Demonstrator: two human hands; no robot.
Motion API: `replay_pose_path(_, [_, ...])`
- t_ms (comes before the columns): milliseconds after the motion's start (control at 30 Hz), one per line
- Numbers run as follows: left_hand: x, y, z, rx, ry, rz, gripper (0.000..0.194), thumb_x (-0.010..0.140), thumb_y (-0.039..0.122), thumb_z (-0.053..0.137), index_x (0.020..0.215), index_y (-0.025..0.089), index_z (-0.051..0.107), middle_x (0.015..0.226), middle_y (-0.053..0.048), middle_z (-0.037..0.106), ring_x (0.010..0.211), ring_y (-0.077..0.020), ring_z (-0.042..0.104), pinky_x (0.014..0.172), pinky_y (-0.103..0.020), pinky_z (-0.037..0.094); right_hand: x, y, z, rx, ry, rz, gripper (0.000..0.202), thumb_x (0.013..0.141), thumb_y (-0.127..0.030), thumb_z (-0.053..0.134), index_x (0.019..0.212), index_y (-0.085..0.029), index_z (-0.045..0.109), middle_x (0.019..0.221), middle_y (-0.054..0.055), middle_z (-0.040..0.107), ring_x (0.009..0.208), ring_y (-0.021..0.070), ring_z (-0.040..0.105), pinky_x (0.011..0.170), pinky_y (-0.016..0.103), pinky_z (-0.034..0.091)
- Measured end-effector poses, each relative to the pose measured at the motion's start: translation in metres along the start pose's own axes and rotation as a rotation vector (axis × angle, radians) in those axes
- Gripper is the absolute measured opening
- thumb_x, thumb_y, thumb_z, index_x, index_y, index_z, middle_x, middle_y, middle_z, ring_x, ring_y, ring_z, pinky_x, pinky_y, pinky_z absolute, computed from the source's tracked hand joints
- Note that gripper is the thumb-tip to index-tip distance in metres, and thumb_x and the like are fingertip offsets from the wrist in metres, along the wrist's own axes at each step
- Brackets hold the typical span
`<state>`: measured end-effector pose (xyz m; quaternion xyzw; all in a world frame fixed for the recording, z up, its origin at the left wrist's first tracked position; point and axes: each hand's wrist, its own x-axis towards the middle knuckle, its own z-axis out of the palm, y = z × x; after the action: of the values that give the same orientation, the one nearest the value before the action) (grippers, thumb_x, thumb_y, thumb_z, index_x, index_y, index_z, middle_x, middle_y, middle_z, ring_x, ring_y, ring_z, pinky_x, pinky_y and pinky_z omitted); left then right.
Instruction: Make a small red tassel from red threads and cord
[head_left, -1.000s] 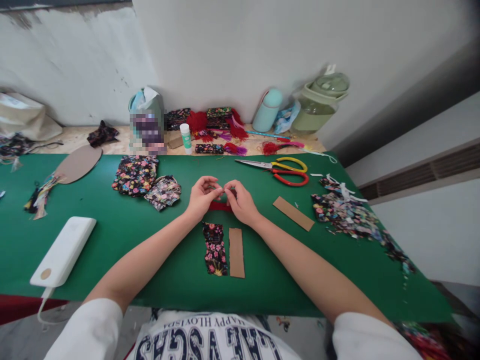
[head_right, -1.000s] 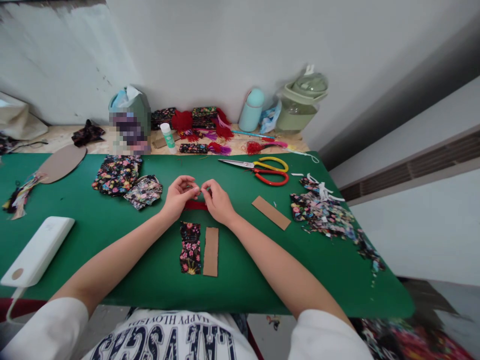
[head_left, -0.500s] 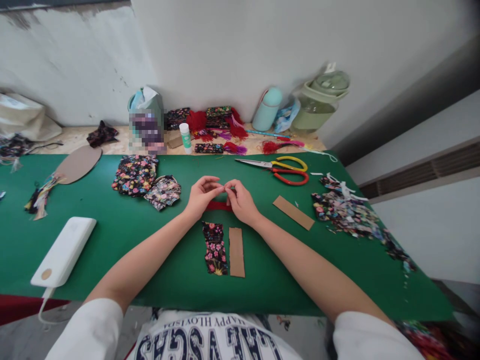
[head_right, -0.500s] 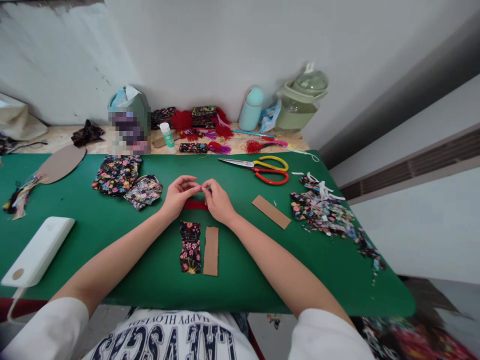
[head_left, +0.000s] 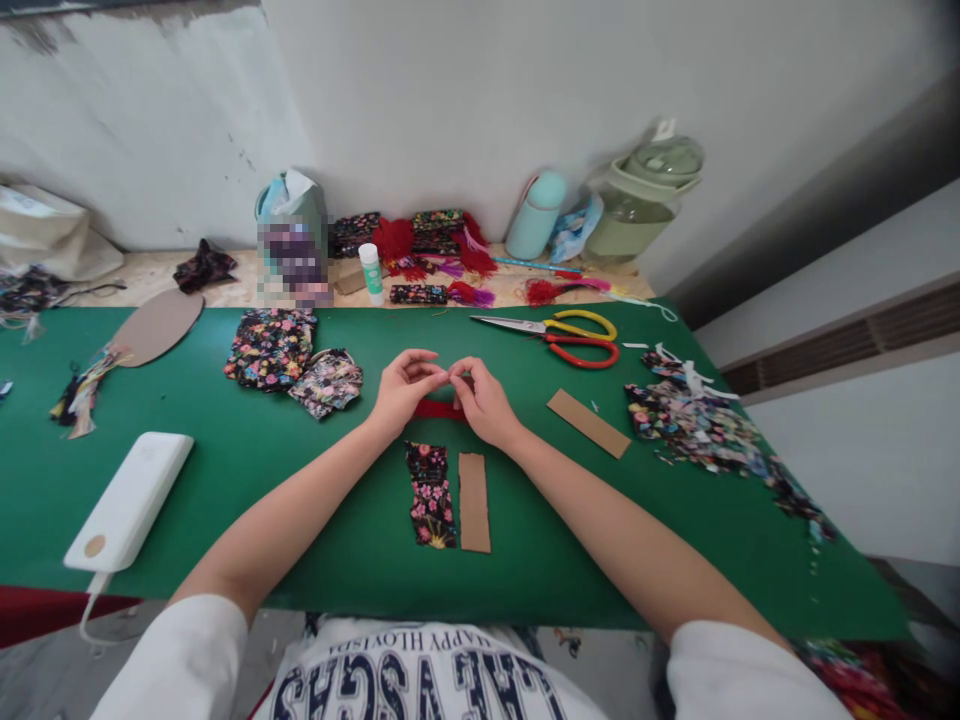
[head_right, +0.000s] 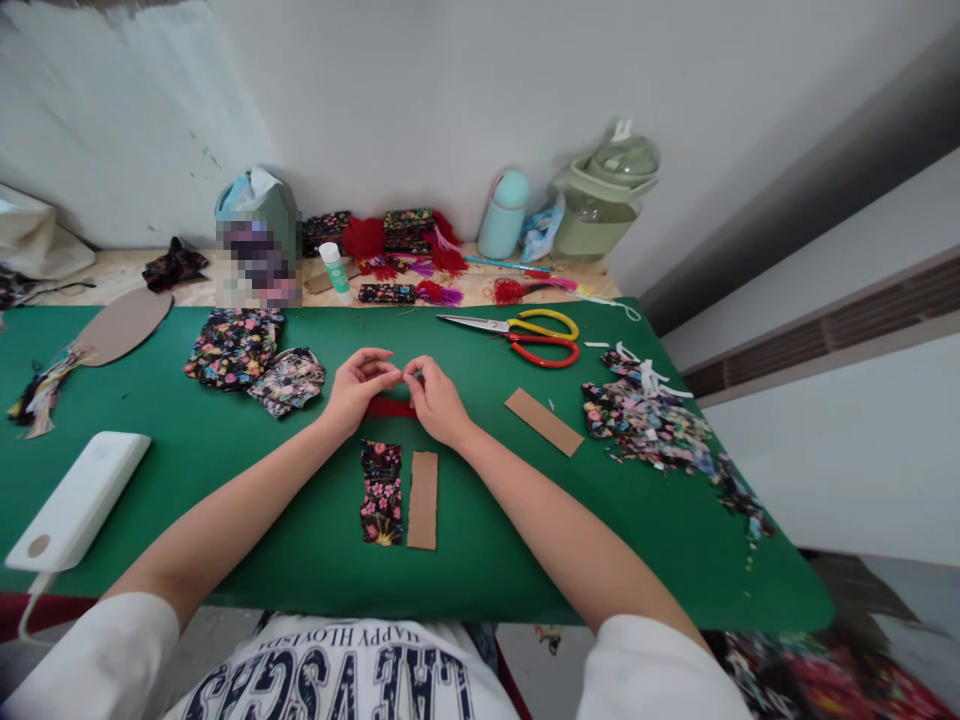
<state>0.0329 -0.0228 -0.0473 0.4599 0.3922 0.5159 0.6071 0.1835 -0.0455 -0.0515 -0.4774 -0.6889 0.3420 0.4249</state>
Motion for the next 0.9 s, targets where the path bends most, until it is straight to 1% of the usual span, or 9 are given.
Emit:
replay_pose_path(200, [-0.0021, 0.0053, 0.0056, -0.049, 0.047, -0.016, 0.040, 0.056, 0.028, 0.084, 0.085, 0.016, 0.059, 0.068, 0.001, 0.068, 0.064, -0.0110, 0.064, 0.064, -0.024, 0.051, -0.0006, 0.0005, 0.0013, 0.021, 0.007, 0.010, 0.008, 0.094, -0.028, 0.038, 0.087, -0.024, 0.038, 0.079, -0.001, 0.055, 0.051, 0.0105, 0.051, 0.058, 0.029, 0.042])
replay_pose_path(400, [-0.0030, 0.0088, 0.0086, -0.076, 0.087, -0.029, 0.041, 0.053, 0.027, 0.084, 0.082, 0.016, 0.057, 0.065, 0.002, 0.066, 0.061, -0.0103, 0.063, 0.059, -0.023, 0.049, -0.0006, 0.0015, 0.0015, 0.033, 0.018, 0.008, 0.008, 0.094, -0.028, 0.038, 0.087, -0.024, 0.038, 0.078, -0.001, 0.055, 0.050, 0.0111, 0.051, 0.057, 0.029, 0.043])
replay_pose_path(633, [-0.0031, 0.0075, 0.0083, -0.070, 0.100, -0.042, 0.042, 0.053, 0.028, 0.084, 0.083, 0.016, 0.056, 0.066, 0.002, 0.066, 0.060, -0.0110, 0.063, 0.057, -0.023, 0.047, -0.0004, 0.0008, 0.0012, 0.014, 0.020, -0.006, 0.008, 0.094, -0.027, 0.037, 0.088, -0.024, 0.039, 0.073, -0.002, 0.052, 0.050, 0.0114, 0.050, 0.058, 0.029, 0.043])
replay_pose_path(800, [-0.0033, 0.0056, 0.0072, -0.036, 0.078, -0.018, 0.040, 0.056, 0.029, 0.083, 0.083, 0.016, 0.057, 0.068, 0.000, 0.068, 0.062, -0.0114, 0.064, 0.058, -0.023, 0.047, 0.0018, 0.0007, -0.0002, -0.099, 0.094, -0.121, 0.006, 0.091, -0.026, 0.041, 0.085, -0.023, 0.041, 0.078, 0.001, 0.051, 0.066, 0.0152, 0.050, 0.066, 0.031, 0.042])
replay_pose_path(900, [-0.0037, 0.0050, 0.0069, -0.037, 0.056, -0.033, 0.039, 0.057, 0.032, 0.083, 0.084, 0.016, 0.059, 0.072, -0.002, 0.070, 0.065, -0.0127, 0.066, 0.062, -0.025, 0.050, 0.0025, 0.0019, -0.0001, -0.108, 0.108, -0.133, 0.006, 0.091, -0.025, 0.040, 0.085, -0.023, 0.041, 0.077, 0.001, 0.049, 0.067, 0.0157, 0.049, 0.066, 0.030, 0.042])
